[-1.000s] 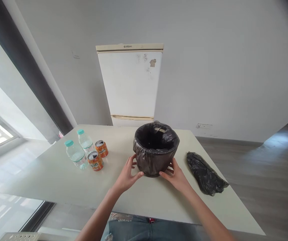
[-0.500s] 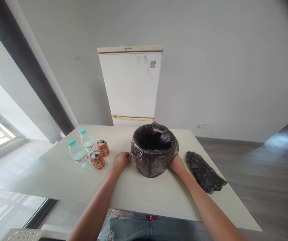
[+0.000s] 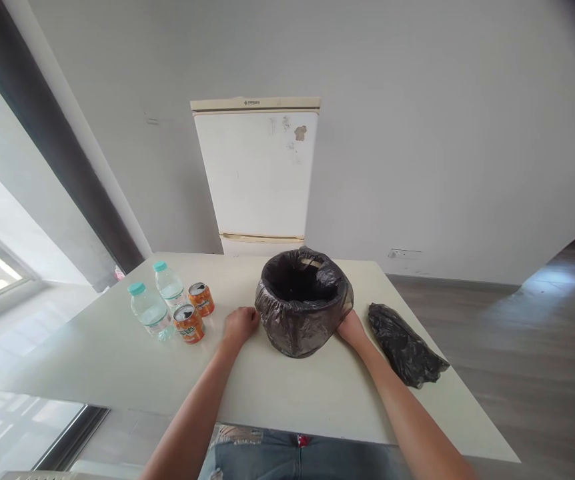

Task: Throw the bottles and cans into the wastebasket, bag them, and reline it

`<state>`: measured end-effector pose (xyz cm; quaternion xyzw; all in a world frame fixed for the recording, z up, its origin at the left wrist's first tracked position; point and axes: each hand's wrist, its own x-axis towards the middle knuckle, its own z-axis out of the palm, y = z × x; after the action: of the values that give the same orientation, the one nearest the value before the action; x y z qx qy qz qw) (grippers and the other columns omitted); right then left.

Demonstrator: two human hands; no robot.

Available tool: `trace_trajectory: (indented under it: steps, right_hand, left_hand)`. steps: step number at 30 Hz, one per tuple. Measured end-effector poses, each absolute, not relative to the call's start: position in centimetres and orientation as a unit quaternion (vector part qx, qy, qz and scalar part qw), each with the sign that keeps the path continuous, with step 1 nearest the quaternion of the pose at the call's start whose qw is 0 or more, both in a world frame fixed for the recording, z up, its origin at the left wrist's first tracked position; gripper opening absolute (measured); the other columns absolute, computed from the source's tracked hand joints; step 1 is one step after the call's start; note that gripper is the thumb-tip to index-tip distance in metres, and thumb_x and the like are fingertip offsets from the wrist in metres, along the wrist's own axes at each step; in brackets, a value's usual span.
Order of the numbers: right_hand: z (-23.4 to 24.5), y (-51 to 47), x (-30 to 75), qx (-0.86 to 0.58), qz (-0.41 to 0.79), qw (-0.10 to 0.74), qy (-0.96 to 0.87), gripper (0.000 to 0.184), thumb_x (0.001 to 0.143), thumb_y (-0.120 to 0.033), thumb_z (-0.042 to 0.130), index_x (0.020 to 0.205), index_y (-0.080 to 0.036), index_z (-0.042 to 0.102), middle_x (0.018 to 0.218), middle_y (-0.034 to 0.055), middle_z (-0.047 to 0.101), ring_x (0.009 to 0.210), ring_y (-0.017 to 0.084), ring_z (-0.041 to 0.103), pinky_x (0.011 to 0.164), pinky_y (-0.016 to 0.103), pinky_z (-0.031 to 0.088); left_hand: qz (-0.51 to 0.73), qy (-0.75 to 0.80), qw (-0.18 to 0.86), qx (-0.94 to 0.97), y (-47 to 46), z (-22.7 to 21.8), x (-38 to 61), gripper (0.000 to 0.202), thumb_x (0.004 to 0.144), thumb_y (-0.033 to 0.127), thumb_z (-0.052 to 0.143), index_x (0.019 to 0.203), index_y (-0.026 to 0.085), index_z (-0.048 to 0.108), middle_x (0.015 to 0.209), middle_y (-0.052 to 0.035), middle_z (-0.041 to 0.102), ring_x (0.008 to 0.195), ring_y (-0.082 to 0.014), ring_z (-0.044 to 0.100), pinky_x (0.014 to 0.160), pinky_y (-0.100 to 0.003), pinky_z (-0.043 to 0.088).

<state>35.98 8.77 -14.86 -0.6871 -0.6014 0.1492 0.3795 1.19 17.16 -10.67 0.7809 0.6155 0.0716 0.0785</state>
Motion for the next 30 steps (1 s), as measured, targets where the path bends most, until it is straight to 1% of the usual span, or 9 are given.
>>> trace_trajectory:
  steps: [5,9,16,21,24,26,28,30]
  right_hand:
    - [-15.1,8.8,36.3,-0.656,0.180,0.410,-0.608,0.033,0.088,-0.028,0.055,0.106,-0.016,0.080,0.110,0.0135,0.081,0.106,0.029,0.074,0.096,0.036,0.057]
    - [-15.1,8.8,36.2,-0.645,0.187,0.425,-0.607,0.034,0.085,-0.027,0.056,0.107,-0.018,0.080,0.113,0.0121,0.081,0.107,0.029,0.074,0.098,0.037,0.057]
    - [-15.2,8.7,36.3,-0.645,0.197,0.435,-0.597,0.034,0.084,-0.028,0.057,0.106,-0.017,0.080,0.112,0.0132,0.081,0.112,0.030,0.073,0.101,0.038,0.056]
    - [-15.0,8.7,36.2,-0.640,0.206,0.438,-0.597,0.034,0.082,-0.025,0.056,0.104,-0.017,0.081,0.109,0.0120,0.081,0.113,0.030,0.073,0.104,0.040,0.055]
    - [-14.7,8.6,36.1,-0.637,0.213,0.438,-0.597,0.033,0.080,-0.025,0.057,0.101,-0.018,0.081,0.104,0.0106,0.082,0.112,0.030,0.073,0.102,0.039,0.056]
    - [-14.4,8.4,35.9,-0.637,0.215,0.439,-0.596,0.032,0.078,-0.025,0.059,0.099,-0.017,0.081,0.099,0.0113,0.082,0.111,0.032,0.073,0.100,0.039,0.057]
    - [-14.1,8.2,35.8,-0.638,0.216,0.440,-0.594,0.031,0.076,-0.023,0.059,0.097,-0.016,0.082,0.095,0.0125,0.082,0.109,0.033,0.073,0.098,0.039,0.058]
    - [-14.0,8.1,35.8,-0.639,0.216,0.440,-0.593,0.031,0.075,-0.022,0.059,0.095,-0.016,0.082,0.094,0.0131,0.082,0.108,0.034,0.074,0.097,0.040,0.058]
  left_hand:
    - [0.071,0.616,0.073,0.782,17.2,-10.7,1.1,0.033,0.098,0.031,0.050,0.086,0.021,0.079,0.098,-0.0136,0.079,0.091,-0.0267,0.075,0.074,-0.030,0.048]
    - [0.074,0.612,0.073,0.784,17.2,-10.7,1.0,0.032,0.098,0.031,0.051,0.083,0.021,0.078,0.095,-0.0133,0.079,0.089,-0.0271,0.075,0.072,-0.031,0.047]
    - [0.095,0.607,0.077,0.785,17.3,-11.1,0.9,0.030,0.095,0.030,0.053,0.078,0.021,0.076,0.089,-0.0129,0.078,0.084,-0.0254,0.073,0.069,-0.029,0.044]
    - [0.134,0.602,0.078,0.783,17.3,-11.0,0.7,0.032,0.094,0.030,0.055,0.068,0.020,0.071,0.078,-0.0102,0.075,0.070,-0.0205,0.068,0.062,-0.027,0.037]
    - [0.187,0.595,0.061,0.779,16.3,-10.3,0.4,0.037,0.097,0.033,0.054,0.063,0.019,0.064,0.071,-0.0064,0.070,0.065,-0.0164,0.061,0.061,-0.027,0.034]
    - [0.231,0.597,0.038,0.767,14.9,-9.5,-0.2,0.045,0.101,0.036,0.046,0.061,0.019,0.057,0.067,-0.0044,0.065,0.063,-0.0146,0.055,0.063,-0.027,0.034]
    - [0.336,0.602,-0.011,0.724,13.2,-8.3,-1.5,0.050,0.103,0.038,0.040,0.057,0.020,0.046,0.059,-0.0019,0.054,0.058,-0.0132,0.046,0.063,-0.027,0.034]
    - [0.494,0.597,-0.090,0.626,11.5,-6.4,-3.6,0.052,0.102,0.039,0.044,0.054,0.022,0.033,0.052,0.0011,0.041,0.054,-0.0128,0.038,0.061,-0.028,0.035]
